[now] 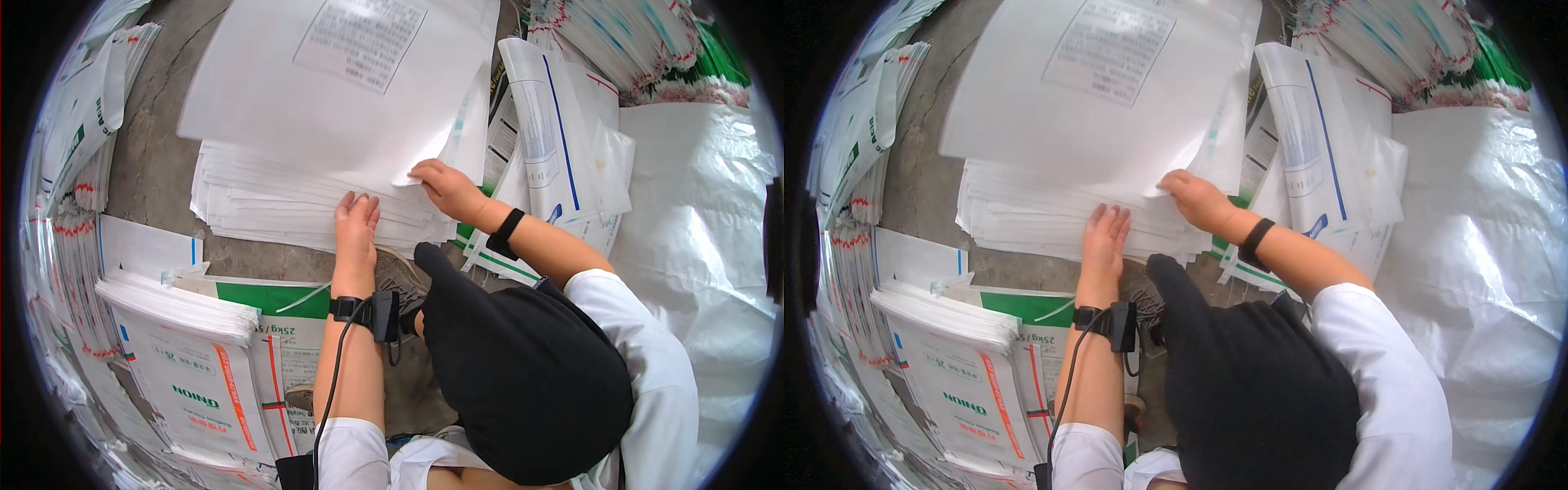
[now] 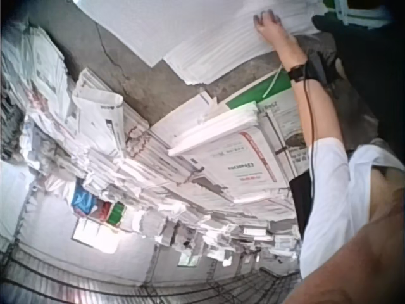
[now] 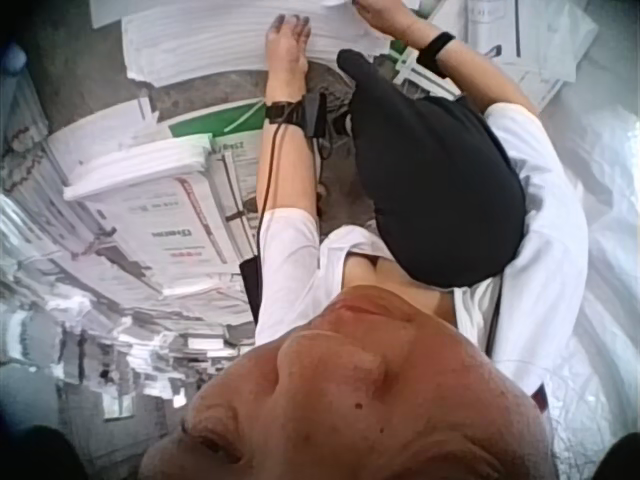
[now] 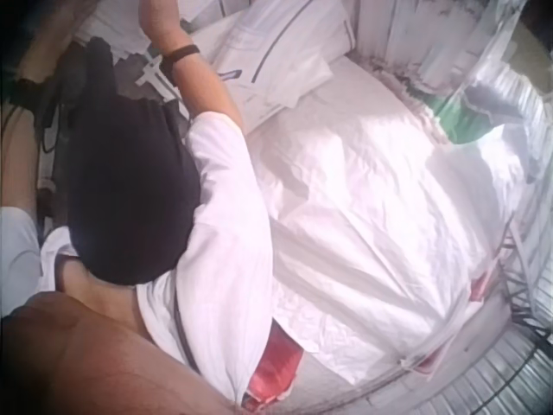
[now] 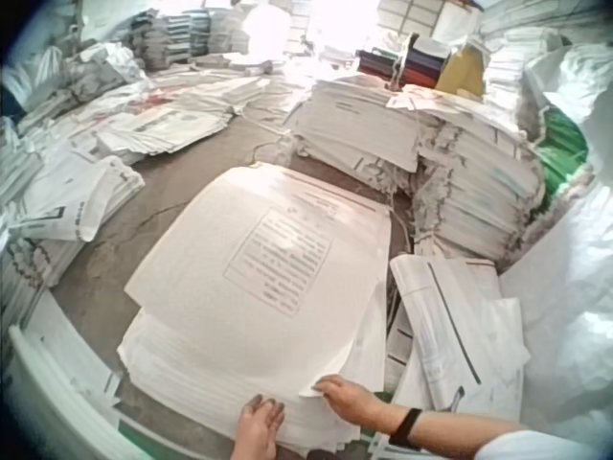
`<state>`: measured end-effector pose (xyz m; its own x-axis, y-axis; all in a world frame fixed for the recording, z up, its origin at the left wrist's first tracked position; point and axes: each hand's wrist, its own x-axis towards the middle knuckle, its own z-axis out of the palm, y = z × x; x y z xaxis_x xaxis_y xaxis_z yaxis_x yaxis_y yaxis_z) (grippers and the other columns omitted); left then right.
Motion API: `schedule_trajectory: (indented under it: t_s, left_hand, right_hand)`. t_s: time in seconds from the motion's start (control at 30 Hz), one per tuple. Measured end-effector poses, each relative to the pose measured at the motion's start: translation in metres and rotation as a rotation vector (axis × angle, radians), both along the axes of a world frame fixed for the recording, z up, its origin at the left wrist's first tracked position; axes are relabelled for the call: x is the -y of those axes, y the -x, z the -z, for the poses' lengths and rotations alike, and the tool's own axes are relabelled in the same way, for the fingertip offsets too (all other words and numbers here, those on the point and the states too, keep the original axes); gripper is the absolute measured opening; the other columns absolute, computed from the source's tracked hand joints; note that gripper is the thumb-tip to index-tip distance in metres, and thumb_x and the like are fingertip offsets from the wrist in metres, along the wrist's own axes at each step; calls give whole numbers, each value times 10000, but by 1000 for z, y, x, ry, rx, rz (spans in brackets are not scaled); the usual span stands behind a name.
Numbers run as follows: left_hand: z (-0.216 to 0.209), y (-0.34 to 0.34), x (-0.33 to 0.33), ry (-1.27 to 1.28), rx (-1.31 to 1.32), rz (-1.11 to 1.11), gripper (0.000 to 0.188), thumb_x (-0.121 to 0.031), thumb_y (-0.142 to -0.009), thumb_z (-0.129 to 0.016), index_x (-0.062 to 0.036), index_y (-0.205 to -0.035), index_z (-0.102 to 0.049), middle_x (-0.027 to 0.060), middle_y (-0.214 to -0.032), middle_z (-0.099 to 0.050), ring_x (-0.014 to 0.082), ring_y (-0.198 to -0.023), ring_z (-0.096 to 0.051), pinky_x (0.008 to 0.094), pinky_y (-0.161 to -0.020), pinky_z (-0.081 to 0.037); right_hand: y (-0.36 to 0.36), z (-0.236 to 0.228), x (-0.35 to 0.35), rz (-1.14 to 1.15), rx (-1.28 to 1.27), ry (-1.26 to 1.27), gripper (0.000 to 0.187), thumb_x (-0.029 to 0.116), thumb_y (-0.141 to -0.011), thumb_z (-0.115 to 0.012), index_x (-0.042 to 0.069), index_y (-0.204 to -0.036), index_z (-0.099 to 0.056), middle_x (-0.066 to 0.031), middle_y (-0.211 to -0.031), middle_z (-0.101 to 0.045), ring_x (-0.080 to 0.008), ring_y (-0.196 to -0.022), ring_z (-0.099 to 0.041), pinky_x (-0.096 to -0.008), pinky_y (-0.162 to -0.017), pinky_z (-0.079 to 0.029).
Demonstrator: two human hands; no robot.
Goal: Sorting and counting printed large plastic chemical/agricultural bags on a warehouse floor.
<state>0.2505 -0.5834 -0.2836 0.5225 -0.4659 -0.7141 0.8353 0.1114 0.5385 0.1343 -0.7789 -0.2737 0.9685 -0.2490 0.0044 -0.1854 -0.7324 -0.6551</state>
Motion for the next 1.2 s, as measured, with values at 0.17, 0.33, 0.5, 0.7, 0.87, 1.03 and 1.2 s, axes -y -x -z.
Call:
schedule_trajectory:
  t_s: [0.17, 0.33, 0.5, 0.7, 0.87, 1.03, 1.2]
  left_hand:
    - [2, 2, 7, 27, -3, -10, 653, -156, -987, -550, 57, -1478, -175, 241, -1434, -414, 320, -1294, -499, 381, -1059, -422]
    - [11, 5, 5, 20, -33, -34, 666, -155, -985, -565, 8, -1489, -161, 219, -1423, -440, 304, -1292, -504, 381, -1039, -429]
    - [11, 0, 0, -8, -58, -9, 595, -161, -980, -573, -4, -1465, -268, 172, -1414, -462, 269, -1276, -500, 378, -1044, -412]
    - [12, 3, -10, 48, -53, 4, 610, -179, -982, -574, 15, -1485, -289, 170, -1423, -456, 254, -1293, -483, 372, -1062, -395]
    - [4, 3, -8, 79, -56, -29, 663, -190, -986, -574, 37, -1504, -229, 182, -1446, -429, 266, -1330, -457, 372, -1082, -381]
    - [0, 5, -7, 65, -76, -45, 685, -188, -985, -573, 56, -1505, -200, 198, -1472, -399, 281, -1347, -444, 368, -1087, -380]
    - [3, 12, -2, 70, -38, -66, 683, -156, -981, -561, 77, -1502, -185, 210, -1481, -385, 279, -1340, -453, 356, -1108, -369]
  right_hand:
    - [3, 11, -7, -119, 43, 134, 500, 6, -733, -685, 13, -1218, -564, -200, -1211, -567, -383, -1081, -563, -438, -930, -486]
    - [-1, -2, -22, -167, -96, 281, 644, 135, -671, -757, -26, -1252, -531, -187, -1271, -535, -361, -1092, -545, -417, -956, -460]
    - [4, 11, -22, -230, -102, 474, 501, 139, -742, -667, -11, -1209, -565, -166, -1239, -564, -317, -1037, -566, -392, -935, -471]
    - [3, 2, -14, -317, -38, 569, 351, 133, -798, -589, 16, -1128, -610, -124, -1181, -596, -261, -949, -583, -361, -802, -483]
    - [-2, -1, -18, -335, -2, 697, 293, 163, -785, -603, 36, -1047, -630, -109, -1087, -617, -240, -885, -588, -325, -698, -452]
    - [-26, -13, 13, -48, -101, 544, 101, 120, -844, -603, 67, -927, -629, -106, -860, -652, -260, -688, -634, -378, -602, -493]
    - [-63, -137, 88, 640, 405, -141, 98, 127, -951, -613, 35, -985, -622, -78, -850, -716, -166, -749, -722, -281, -606, -523]
